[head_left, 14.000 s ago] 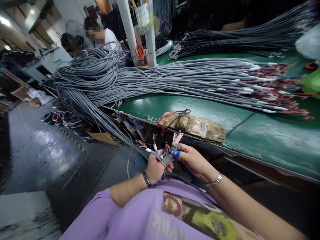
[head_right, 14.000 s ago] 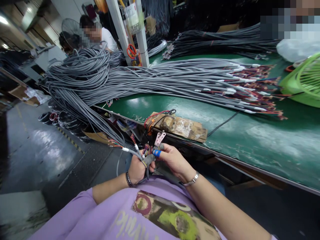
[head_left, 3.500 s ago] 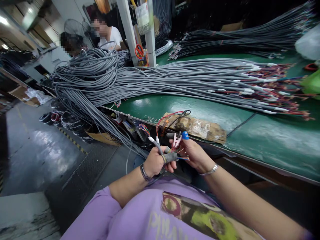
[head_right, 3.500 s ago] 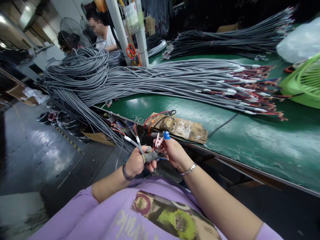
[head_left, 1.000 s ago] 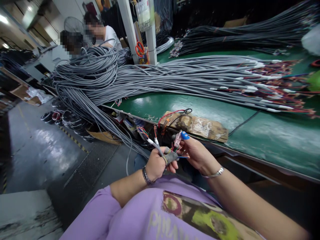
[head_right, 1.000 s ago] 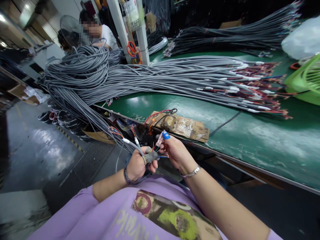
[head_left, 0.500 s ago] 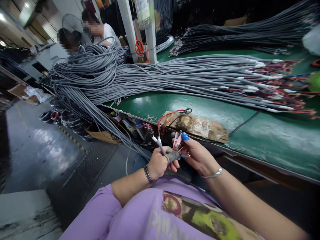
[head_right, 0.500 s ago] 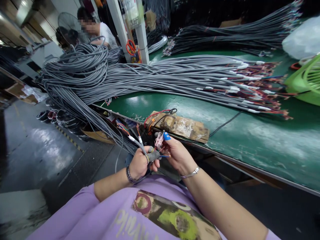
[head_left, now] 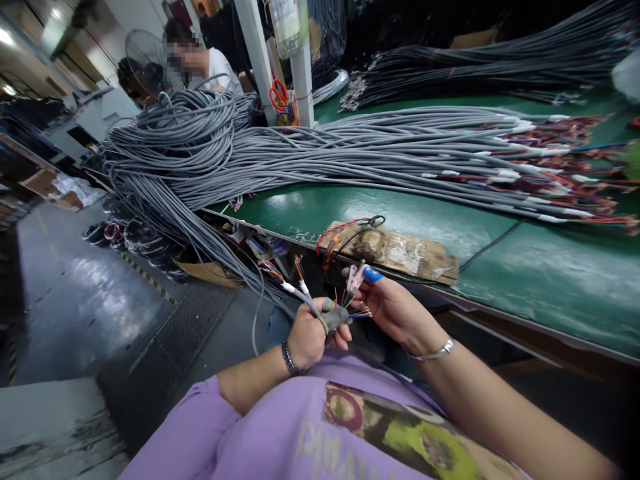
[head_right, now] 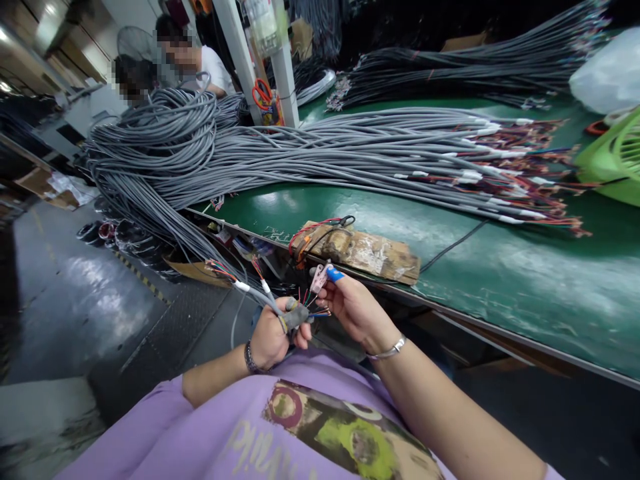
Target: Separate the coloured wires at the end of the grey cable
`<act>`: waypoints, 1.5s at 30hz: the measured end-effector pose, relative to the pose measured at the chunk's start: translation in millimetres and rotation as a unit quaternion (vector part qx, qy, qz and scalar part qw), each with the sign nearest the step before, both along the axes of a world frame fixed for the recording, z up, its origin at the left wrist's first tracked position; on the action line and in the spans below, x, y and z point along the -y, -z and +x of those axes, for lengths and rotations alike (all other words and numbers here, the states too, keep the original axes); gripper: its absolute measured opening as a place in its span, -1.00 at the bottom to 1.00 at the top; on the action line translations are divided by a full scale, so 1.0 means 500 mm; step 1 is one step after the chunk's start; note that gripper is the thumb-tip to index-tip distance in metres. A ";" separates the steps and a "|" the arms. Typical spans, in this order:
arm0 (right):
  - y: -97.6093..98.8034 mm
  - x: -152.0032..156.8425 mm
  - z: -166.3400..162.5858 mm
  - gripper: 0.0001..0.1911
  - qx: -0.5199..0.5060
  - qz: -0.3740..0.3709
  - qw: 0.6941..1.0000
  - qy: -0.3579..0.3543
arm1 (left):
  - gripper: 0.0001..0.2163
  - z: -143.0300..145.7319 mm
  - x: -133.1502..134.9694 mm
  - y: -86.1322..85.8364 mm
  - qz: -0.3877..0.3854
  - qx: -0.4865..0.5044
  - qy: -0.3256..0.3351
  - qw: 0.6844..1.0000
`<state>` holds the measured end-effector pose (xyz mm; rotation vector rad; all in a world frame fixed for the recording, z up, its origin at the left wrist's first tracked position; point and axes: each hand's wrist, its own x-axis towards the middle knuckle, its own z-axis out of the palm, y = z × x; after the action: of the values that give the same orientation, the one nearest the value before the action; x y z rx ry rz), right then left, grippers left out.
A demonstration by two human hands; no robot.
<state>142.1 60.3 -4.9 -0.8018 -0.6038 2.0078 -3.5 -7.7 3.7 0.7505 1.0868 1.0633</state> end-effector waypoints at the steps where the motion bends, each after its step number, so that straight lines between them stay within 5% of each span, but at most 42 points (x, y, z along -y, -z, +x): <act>1: 0.001 0.001 0.000 -0.72 -0.004 0.004 1.000 -0.001 | -0.62 0.001 -0.002 -0.002 0.000 0.001 -0.006 1.000; 16: 0.025 -0.016 0.004 -0.67 -0.021 -0.006 0.999 -0.027 | -0.61 0.013 -0.012 -0.017 0.016 0.052 0.030 0.998; 30: 0.011 -0.013 -0.014 -0.61 -0.017 0.038 0.999 0.033 | -0.60 0.026 -0.024 -0.015 0.029 0.014 -0.073 0.997; 45: 0.014 -0.013 -0.019 -0.64 -0.012 0.001 0.998 0.064 | -0.64 0.029 -0.020 -0.003 0.004 -0.009 -0.052 0.999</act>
<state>132.8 66.9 -11.9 -0.7945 -0.5274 1.8974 11.2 2.1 5.3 0.7169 1.1492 1.1514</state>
